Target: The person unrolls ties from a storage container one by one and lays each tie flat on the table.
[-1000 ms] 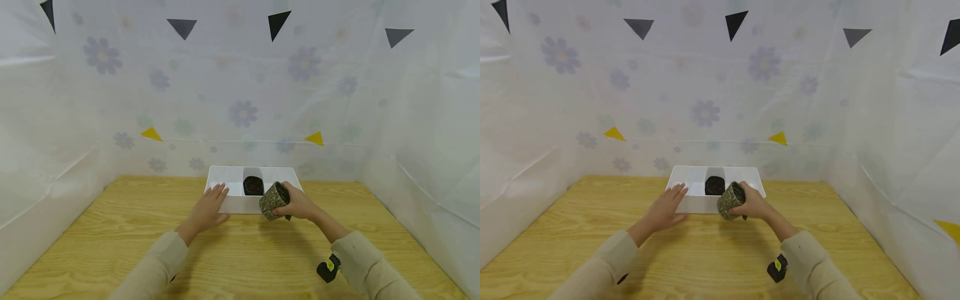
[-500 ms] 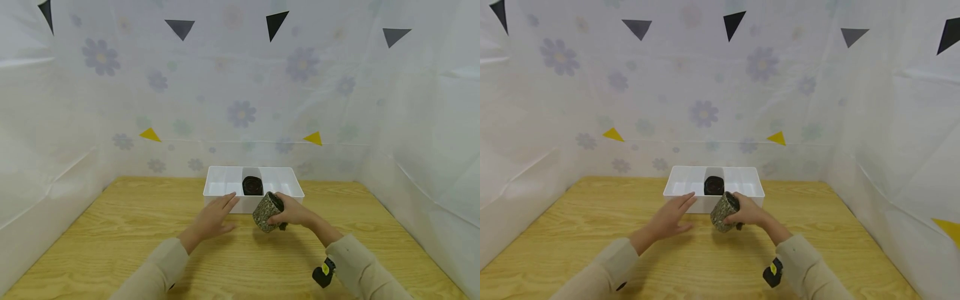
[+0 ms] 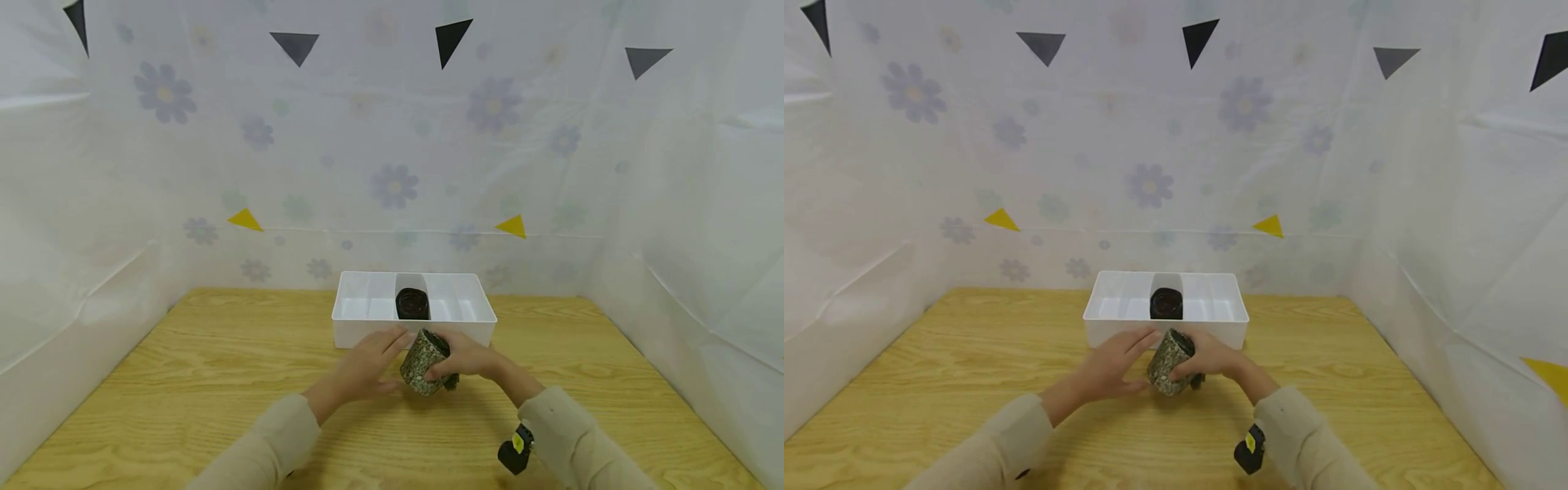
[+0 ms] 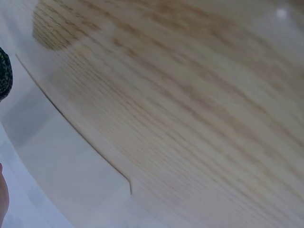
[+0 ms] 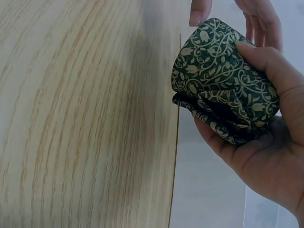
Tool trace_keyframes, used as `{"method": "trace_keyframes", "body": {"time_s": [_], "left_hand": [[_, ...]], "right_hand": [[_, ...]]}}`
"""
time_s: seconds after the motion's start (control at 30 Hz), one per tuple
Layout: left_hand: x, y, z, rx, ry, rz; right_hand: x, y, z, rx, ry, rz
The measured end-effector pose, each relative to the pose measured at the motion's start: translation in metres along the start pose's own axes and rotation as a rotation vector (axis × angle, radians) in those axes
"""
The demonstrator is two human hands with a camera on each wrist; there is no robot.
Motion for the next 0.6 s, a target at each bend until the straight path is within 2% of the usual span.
{"method": "trace_keyframes", "body": {"time_s": [0.23,0.43,0.6], "left_hand": [[0.007,-0.004,-0.001,-0.049,-0.005,0.028],[0.011,-0.005,-0.003,-0.082,-0.060,0.054],[0.013,-0.005,-0.003,-0.121,-0.100,0.076]], "right_hand": [[-0.001,-0.003,0.006,-0.060,-0.014,-0.009],[-0.004,-0.006,0.007,-0.083,0.031,-0.003],[-0.005,-0.009,0.008,-0.141,-0.005,-0.018]]}}
Point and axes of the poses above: each hand's wrist, its own y-axis away from the middle knuckle, its own z-axis out of the palm, x = y × z, the point moved 1 cm from there along -y, towards the middle knuckle, and after that the axes turned 12 degrees about -x, right-handed, at the moved point
